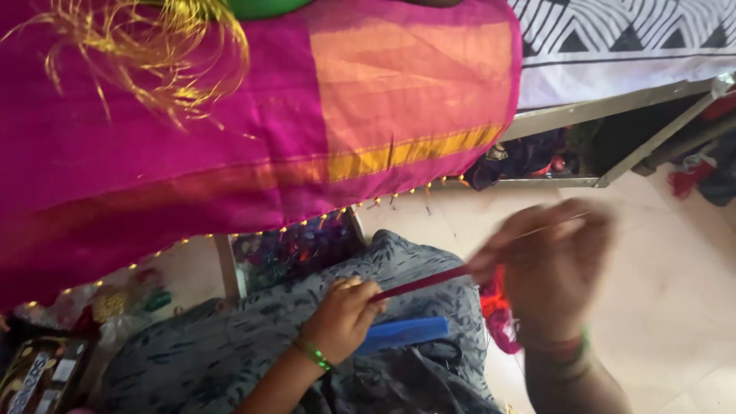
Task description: The recorder is decorating the edge of a saree by combing pink thread and tying tassels onto the fabric border.
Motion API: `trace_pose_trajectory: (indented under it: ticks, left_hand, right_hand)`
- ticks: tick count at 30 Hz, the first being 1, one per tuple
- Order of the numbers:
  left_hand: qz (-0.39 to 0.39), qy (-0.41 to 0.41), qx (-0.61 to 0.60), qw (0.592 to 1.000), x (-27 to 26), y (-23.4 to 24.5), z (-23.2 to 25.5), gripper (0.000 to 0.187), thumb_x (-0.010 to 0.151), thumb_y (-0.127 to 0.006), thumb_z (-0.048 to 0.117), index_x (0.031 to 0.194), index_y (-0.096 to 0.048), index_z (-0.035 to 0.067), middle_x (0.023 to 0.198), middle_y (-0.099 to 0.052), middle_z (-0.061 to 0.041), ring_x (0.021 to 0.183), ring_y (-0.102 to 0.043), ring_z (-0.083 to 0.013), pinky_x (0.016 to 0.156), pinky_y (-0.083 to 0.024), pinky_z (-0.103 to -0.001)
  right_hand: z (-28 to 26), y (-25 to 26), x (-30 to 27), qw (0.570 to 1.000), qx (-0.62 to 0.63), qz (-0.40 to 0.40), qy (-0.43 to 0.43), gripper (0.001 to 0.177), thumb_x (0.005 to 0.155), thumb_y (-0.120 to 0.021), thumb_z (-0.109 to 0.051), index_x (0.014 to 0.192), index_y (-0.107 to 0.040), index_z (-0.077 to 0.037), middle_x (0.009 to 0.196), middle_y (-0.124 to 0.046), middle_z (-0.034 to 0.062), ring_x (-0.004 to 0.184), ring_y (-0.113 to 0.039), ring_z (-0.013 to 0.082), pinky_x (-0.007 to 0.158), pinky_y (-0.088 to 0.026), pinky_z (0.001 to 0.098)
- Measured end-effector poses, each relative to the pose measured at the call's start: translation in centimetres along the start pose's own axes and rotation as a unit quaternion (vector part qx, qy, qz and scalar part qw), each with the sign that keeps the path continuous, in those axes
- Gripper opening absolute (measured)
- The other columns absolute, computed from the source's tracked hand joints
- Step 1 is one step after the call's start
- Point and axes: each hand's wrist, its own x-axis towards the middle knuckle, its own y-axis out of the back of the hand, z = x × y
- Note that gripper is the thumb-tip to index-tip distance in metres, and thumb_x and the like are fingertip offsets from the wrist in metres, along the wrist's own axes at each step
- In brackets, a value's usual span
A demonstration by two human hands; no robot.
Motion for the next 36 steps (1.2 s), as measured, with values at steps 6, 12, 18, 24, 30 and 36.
trace_pose_trajectory:
  ticks: [6,12,18,24,30,36]
  left_hand:
    - [-0.01,0.096,0.076,0.992,-2.4,0.5,-7.0,0.01,0.092,-0.062,0.016,0.085,-0.061,0.008,0.081,-0.069,-0.01,0.085,-0.065,-0.0326,0.079,-0.049,-0.046]
    - [0.109,0.084,-0.061,0.989,1.5,0.7,-7.9,0.065,0.079,-0.081,0.016,0.136,-0.052,0.002,0.121,-0.069,-0.009,0.114,-0.065,-0.0256,0.1,-0.05,-0.04]
    - [0.136,0.104,-0.546,0.82,10.7,-3.5,-5.8,0.057,0.084,-0.079,0.0,0.135,-0.055,0.006,0.138,-0.059,-0.006,0.131,-0.055,-0.0205,0.107,-0.05,-0.037]
    - [0.195,0.173,-0.557,0.788,12.7,-4.7,-4.6,0.02,0.092,-0.076,0.005,0.111,-0.07,0.004,0.103,-0.075,-0.006,0.086,-0.07,-0.0149,0.077,-0.058,-0.031]
    - [0.208,0.216,-0.554,0.777,12.0,-5.6,-5.1,0.011,0.091,-0.077,0.009,0.101,-0.074,0.004,0.089,-0.075,-0.005,0.075,-0.071,-0.0134,0.07,-0.06,-0.03]
    - [0.202,0.245,-0.571,0.757,11.0,-6.1,-4.4,0.01,0.094,-0.073,0.012,0.099,-0.072,0.004,0.085,-0.073,-0.006,0.07,-0.068,-0.0133,0.068,-0.058,-0.03]
  right_hand:
    - [-4.0,17.7,0.7,0.98,0.105,0.152,0.073,0.015,0.131,-0.042,-0.016,0.122,-0.044,-0.004,0.096,-0.059,0.0161,0.077,-0.065,0.024,0.063,-0.053,0.0331]
    - [-3.4,20.6,-0.6,0.93,-0.286,0.216,0.079,0.014,0.118,-0.049,-0.009,0.13,-0.05,-0.001,0.109,-0.06,0.0115,0.087,-0.067,0.0214,0.079,-0.058,0.0334]
    - [2.4,7.4,-1.6,0.916,-0.397,0.045,-0.03,0.012,0.111,-0.048,0.001,0.123,-0.051,0.003,0.098,-0.067,0.014,0.085,-0.075,0.0238,0.078,-0.065,0.0351]
    - [4.4,6.8,-2.5,0.931,-0.325,0.08,-0.146,0.014,0.105,-0.051,0.001,0.118,-0.054,0.006,0.096,-0.067,0.0137,0.082,-0.073,0.0208,0.072,-0.063,0.033]
    - [5.7,6.4,-2.3,0.928,-0.305,0.062,-0.203,0.014,0.103,-0.05,0.002,0.116,-0.056,0.004,0.093,-0.068,0.0138,0.077,-0.073,0.0191,0.072,-0.063,0.0322]
    - [6.0,4.0,-0.8,0.906,-0.409,-0.041,-0.097,0.021,0.094,-0.058,0.007,0.114,-0.064,0.004,0.107,-0.07,0.0103,0.101,-0.071,0.0164,0.085,-0.058,0.0275]
